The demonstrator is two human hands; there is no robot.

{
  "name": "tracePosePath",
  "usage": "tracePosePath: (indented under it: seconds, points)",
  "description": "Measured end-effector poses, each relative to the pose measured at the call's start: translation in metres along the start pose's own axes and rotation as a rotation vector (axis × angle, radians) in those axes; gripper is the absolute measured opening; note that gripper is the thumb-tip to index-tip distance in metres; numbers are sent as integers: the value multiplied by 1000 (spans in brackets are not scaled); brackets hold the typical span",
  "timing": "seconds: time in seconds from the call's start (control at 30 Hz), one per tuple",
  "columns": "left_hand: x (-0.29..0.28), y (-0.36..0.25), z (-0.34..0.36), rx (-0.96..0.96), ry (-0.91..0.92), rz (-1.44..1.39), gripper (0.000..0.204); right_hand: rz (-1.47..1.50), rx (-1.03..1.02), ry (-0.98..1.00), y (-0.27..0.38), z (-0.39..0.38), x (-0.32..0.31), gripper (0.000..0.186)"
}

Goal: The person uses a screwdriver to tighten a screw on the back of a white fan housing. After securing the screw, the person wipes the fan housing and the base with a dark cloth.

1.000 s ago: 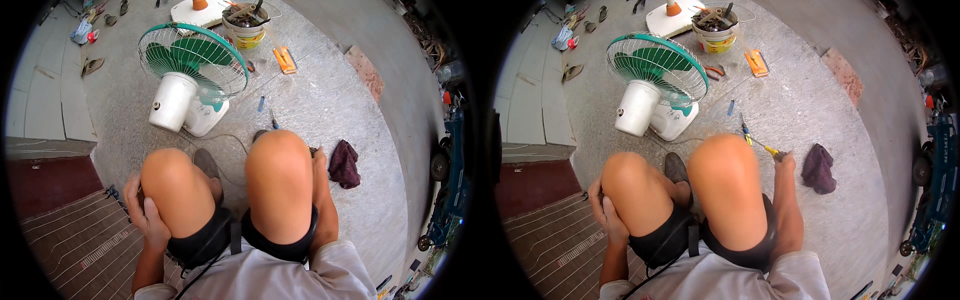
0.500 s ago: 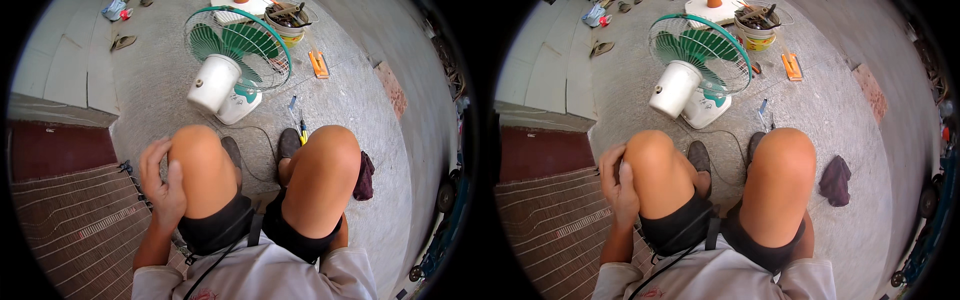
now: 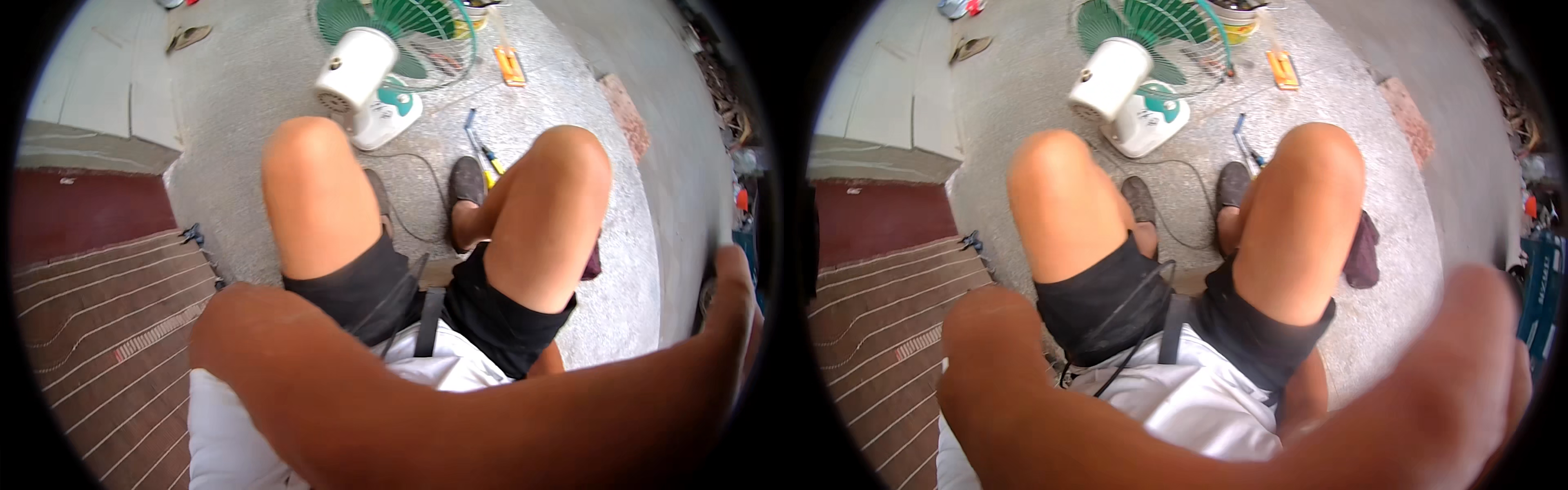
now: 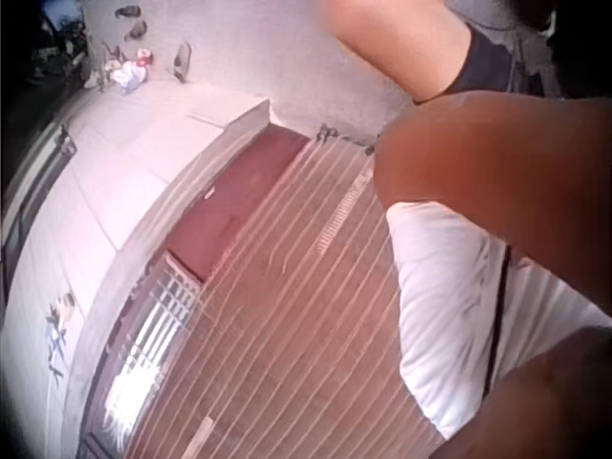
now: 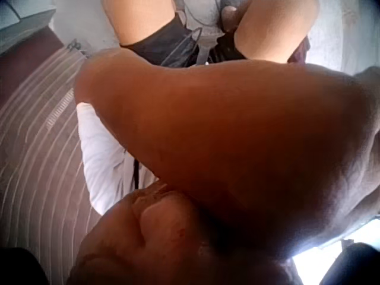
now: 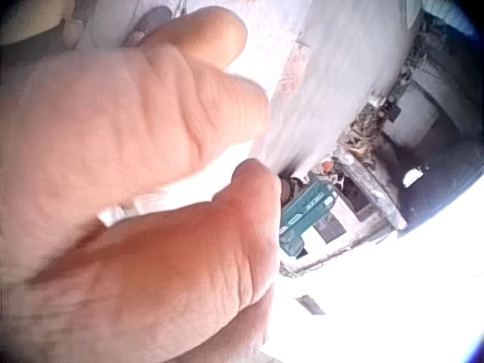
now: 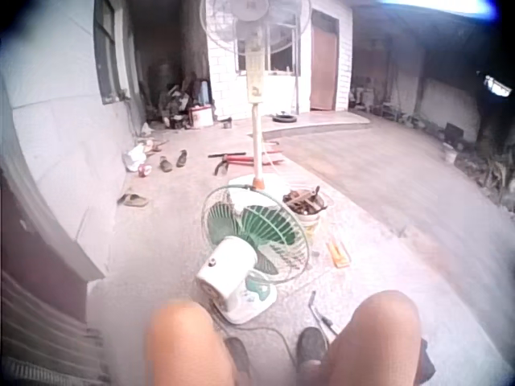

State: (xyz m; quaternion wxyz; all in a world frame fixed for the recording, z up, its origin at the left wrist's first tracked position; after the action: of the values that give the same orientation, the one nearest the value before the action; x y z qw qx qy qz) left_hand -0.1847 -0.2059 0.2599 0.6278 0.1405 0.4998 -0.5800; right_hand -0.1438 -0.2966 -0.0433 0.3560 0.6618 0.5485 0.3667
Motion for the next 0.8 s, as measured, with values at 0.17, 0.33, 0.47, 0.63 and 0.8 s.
tracePosePath:
  seconds: [0.17, 0.33, 0.47, 0.63, 0.8]
  points:
    - [6, -3, -2, 19, 21, 11, 29, 11, 8, -34, 2, -4, -2, 39]
    - [2, 15, -2, -19, -4, 20, 30, 163, 77, -288, -16, 12, -59, 39]
    - [-22, 45, -1, -143, -75, 78, 31, 339, 167, -463, -71, 52, -122, 39]
    - [-60, 90, -21, -337, -277, -4, 32, 483, 242, -660, -133, 82, -200, 40]
    - [-137, 44, -84, -6, -624, -1024, 50, 531, 257, -629, -149, 120, -197, 40]
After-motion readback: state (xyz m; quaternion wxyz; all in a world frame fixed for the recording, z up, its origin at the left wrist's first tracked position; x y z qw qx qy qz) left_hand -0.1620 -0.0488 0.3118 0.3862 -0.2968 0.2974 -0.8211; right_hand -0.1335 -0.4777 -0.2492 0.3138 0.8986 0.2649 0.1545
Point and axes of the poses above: each hand's wrist, its own z-axis towards the middle knuckle, its own x-axis out of the palm, y = z × x, the point moved 7 cm from there along z, towards the middle knuckle, and after that the axes turned 9 degrees about -z, right-handed, at the moved point
